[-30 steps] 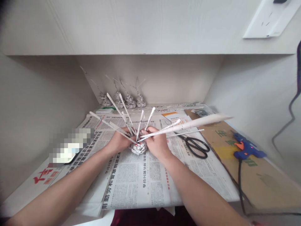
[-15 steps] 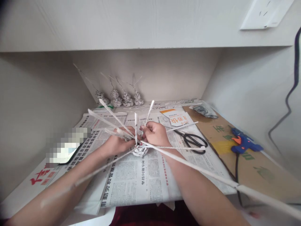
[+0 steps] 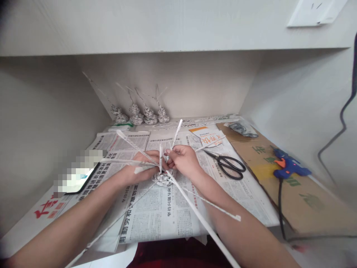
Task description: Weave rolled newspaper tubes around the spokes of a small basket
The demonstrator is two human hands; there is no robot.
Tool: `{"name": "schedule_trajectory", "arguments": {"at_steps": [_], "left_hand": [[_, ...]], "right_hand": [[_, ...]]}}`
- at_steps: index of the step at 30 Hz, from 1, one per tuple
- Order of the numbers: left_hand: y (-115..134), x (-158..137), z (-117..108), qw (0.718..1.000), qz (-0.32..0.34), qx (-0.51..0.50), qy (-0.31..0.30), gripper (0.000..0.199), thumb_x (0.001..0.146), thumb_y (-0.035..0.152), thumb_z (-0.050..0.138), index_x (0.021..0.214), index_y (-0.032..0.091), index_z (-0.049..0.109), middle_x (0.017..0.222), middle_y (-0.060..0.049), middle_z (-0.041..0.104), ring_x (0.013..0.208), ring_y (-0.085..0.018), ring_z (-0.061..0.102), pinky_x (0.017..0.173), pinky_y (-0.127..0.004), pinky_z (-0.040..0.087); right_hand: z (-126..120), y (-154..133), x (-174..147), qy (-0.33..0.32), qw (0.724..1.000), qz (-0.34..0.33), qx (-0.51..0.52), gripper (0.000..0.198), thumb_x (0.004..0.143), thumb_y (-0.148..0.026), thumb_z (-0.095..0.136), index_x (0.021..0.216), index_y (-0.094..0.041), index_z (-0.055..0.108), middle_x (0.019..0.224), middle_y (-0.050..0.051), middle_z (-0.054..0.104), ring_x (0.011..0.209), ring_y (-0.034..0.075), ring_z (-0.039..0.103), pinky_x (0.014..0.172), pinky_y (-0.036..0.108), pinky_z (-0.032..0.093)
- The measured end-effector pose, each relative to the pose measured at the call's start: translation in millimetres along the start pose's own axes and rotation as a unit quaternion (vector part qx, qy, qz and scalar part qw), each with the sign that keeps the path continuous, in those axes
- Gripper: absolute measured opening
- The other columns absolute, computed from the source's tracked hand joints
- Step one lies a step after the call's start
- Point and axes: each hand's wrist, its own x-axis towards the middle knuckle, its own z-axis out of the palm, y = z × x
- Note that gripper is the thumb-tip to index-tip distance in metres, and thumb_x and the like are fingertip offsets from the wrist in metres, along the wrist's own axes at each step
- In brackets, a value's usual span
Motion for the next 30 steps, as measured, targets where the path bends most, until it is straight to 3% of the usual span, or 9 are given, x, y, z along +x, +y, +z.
{"name": "schedule_trajectory", "arguments": {"at_steps": [4, 7, 12, 18, 26, 30], "left_hand": [[-2, -1, 3, 1.0, -0.002, 0.0, -0.006, 0.024, 0.077, 0.007, 0.054, 0.082, 0.019, 0.074, 0.088, -0.005, 0.071, 0.08, -0.016, 0.066, 0.081, -0.027, 0.052], [-5, -4, 6, 0.999, -0.027, 0.003, 0.026, 0.024, 0.077, 0.006, 0.054, 0.086, 0.019, 0.071, 0.087, -0.003, 0.071, 0.08, -0.016, 0.065, 0.078, -0.026, 0.052], [-3, -3, 12, 0.993, -0.079, -0.016, 0.083, 0.022, 0.074, 0.008, 0.059, 0.094, 0.017, 0.058, 0.075, 0.001, 0.063, 0.063, -0.012, 0.057, 0.059, -0.021, 0.046], [2, 2, 12, 0.987, -0.091, -0.07, 0.114, 0.024, 0.069, 0.006, 0.061, 0.089, 0.016, 0.053, 0.071, 0.003, 0.058, 0.06, -0.01, 0.055, 0.056, -0.019, 0.044], [-8, -1, 11, 0.993, -0.087, -0.042, 0.073, 0.009, 0.073, 0.008, 0.058, 0.076, 0.014, 0.064, 0.07, -0.001, 0.066, 0.065, -0.013, 0.061, 0.062, -0.022, 0.048], [-12, -1, 11, 0.993, -0.081, -0.027, 0.078, 0.005, 0.074, 0.011, 0.061, 0.072, 0.013, 0.064, 0.067, -0.001, 0.065, 0.062, -0.013, 0.06, 0.059, -0.022, 0.047]], "right_hand": [[0, 2, -1, -0.005, 1.0, -0.016, -0.003, 0.022, 0.074, -0.037, 0.069, 0.068, -0.015, 0.067, 0.056, 0.002, 0.067, 0.045, 0.012, 0.059, 0.045, 0.022, 0.048], [-2, 2, -3, -0.016, 0.999, -0.042, -0.02, 0.022, 0.075, -0.037, 0.067, 0.07, -0.016, 0.067, 0.06, 0.002, 0.069, 0.049, 0.013, 0.061, 0.048, 0.023, 0.049], [-3, 1, -6, -0.016, 0.998, -0.049, -0.036, 0.022, 0.077, -0.038, 0.066, 0.075, -0.017, 0.067, 0.062, 0.001, 0.068, 0.051, 0.015, 0.062, 0.047, 0.024, 0.046], [-3, 0, -10, -0.037, 0.995, -0.076, -0.048, 0.021, 0.078, -0.037, 0.066, 0.072, -0.017, 0.063, 0.061, 0.0, 0.066, 0.053, 0.013, 0.06, 0.047, 0.022, 0.044], [-5, -5, -14, -0.074, 0.988, -0.103, -0.087, 0.026, 0.081, -0.04, 0.064, 0.07, -0.016, 0.064, 0.061, 0.0, 0.065, 0.054, 0.012, 0.059, 0.047, 0.021, 0.042], [-9, -12, -17, -0.137, 0.983, -0.113, -0.05, 0.023, 0.083, -0.033, 0.062, 0.095, -0.016, 0.072, 0.083, 0.004, 0.073, 0.069, 0.013, 0.065, 0.06, 0.024, 0.051]]}}
